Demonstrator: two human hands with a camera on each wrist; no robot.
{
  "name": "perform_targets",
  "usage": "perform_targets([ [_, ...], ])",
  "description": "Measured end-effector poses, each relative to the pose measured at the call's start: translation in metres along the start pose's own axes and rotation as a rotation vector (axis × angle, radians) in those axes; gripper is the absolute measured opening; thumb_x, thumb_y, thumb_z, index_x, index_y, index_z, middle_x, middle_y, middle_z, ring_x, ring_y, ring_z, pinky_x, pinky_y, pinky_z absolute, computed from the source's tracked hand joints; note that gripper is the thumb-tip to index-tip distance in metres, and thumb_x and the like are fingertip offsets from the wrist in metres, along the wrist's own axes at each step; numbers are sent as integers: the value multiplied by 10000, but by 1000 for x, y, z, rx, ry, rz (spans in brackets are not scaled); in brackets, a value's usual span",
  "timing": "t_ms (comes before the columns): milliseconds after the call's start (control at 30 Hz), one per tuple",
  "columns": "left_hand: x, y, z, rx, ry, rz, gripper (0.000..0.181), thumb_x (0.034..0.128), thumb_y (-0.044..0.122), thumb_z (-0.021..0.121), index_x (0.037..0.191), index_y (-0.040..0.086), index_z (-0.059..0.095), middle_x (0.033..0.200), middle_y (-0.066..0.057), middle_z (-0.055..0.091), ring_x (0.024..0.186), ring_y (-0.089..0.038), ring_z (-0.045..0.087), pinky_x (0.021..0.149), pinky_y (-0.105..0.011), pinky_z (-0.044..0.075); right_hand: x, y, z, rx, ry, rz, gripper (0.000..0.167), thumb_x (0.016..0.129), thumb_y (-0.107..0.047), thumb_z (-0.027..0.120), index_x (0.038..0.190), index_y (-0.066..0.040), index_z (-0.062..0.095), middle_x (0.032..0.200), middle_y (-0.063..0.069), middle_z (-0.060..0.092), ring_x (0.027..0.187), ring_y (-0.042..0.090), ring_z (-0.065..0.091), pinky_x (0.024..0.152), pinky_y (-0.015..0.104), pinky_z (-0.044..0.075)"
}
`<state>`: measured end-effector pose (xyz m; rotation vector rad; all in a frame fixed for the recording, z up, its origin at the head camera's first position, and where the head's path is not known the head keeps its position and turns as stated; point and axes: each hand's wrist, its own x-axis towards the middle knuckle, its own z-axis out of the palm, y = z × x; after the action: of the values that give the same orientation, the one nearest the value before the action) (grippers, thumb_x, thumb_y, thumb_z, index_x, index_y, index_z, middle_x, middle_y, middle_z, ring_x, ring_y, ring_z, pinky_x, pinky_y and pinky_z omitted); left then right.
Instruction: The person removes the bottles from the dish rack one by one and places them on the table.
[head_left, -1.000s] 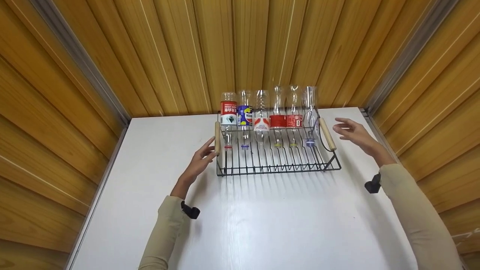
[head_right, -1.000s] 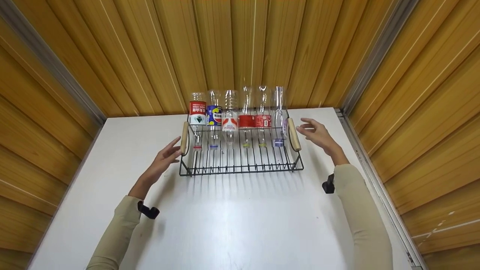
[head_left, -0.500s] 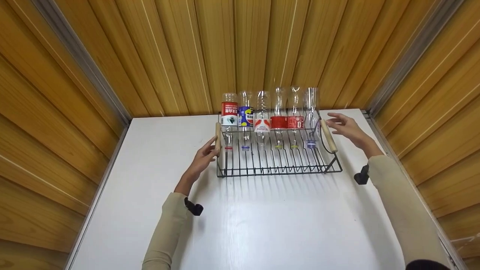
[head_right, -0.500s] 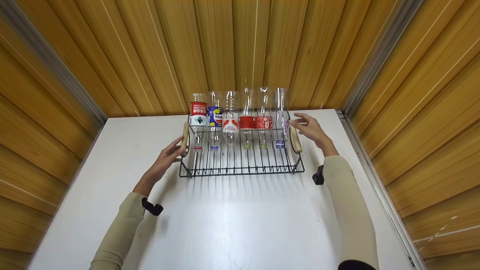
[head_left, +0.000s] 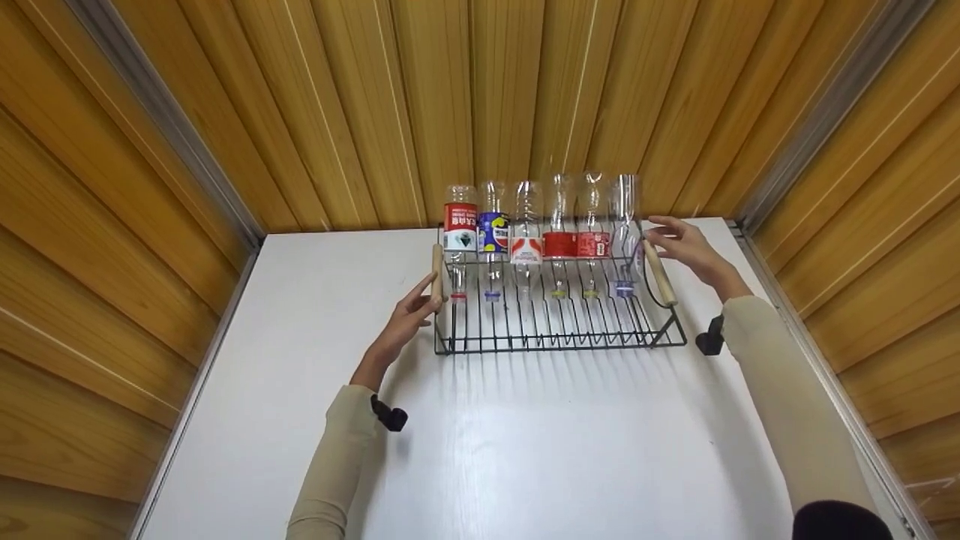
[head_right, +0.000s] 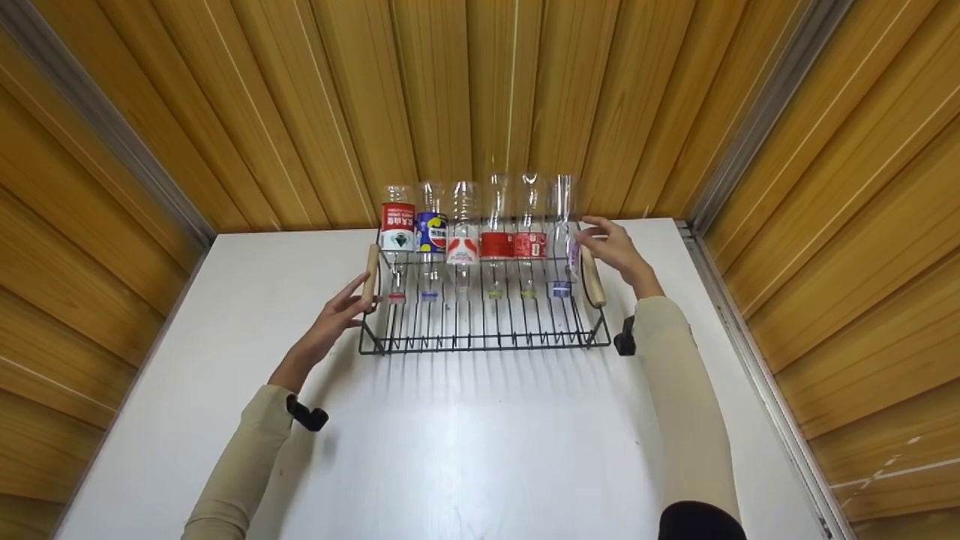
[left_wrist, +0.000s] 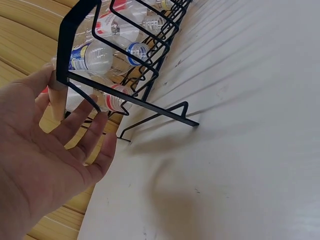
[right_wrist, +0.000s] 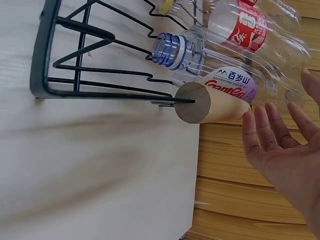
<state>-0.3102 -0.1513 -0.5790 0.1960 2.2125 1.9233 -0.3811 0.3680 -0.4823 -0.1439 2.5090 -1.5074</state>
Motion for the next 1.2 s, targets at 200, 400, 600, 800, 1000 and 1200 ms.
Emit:
perform_targets([
  [200,-1,0,-1,5,-15,-3,617,1060,346,555,1618,326,293,1445,-121,622,1302,-338,566,1011,-468,480,10,-1,2,3,11,9,667,1081,-314,500,1604,3,234,1554,276,360,1357,293,445,1209,555,343],
  [400,1,-3,0,-7,-25,-9,619,1064,366,540,1621,348,271,1465,-133,602,1321,-360,557,1041,-515,474,23,-1,7,-15,24,41,733,1062,-314,539,1609,18,182,1606,322,278,1493,452,285,1244,587,255],
  [600,1,-4,-2,-22,-27,-14,609,1063,339,548,1615,351,290,1432,-112,633,1279,-334,579,1013,-467,498,30,-4,15,-44,-6,105,929,1000,-307,649,1617,29,41,1642,338,174,1527,501,187,1249,614,216],
  [800,1,-4,-2,-26,-35,-17,604,1066,337,542,1614,353,290,1435,-111,630,1318,-368,560,1037,-499,487,35,1,18,-105,-21,106,962,971,-296,698,1617,34,66,1630,345,197,1504,512,227,1236,635,228],
  [1000,1,-4,-3,-29,-30,-15,608,1061,334,553,1613,341,300,1438,-122,626,1339,-382,555,1046,-503,485,39,8,17,-105,-68,130,969,978,-278,683,1610,54,28,1626,381,136,1504,548,184,1229,678,177],
  [1200,1,-6,-3,-19,-36,-10,617,1061,337,555,1617,344,288,1449,-144,609,1362,-393,533,1079,-569,459,40,8,17,-130,-63,130,952,979,-295,687,1615,41,63,1619,369,177,1498,527,218,1229,665,202],
])
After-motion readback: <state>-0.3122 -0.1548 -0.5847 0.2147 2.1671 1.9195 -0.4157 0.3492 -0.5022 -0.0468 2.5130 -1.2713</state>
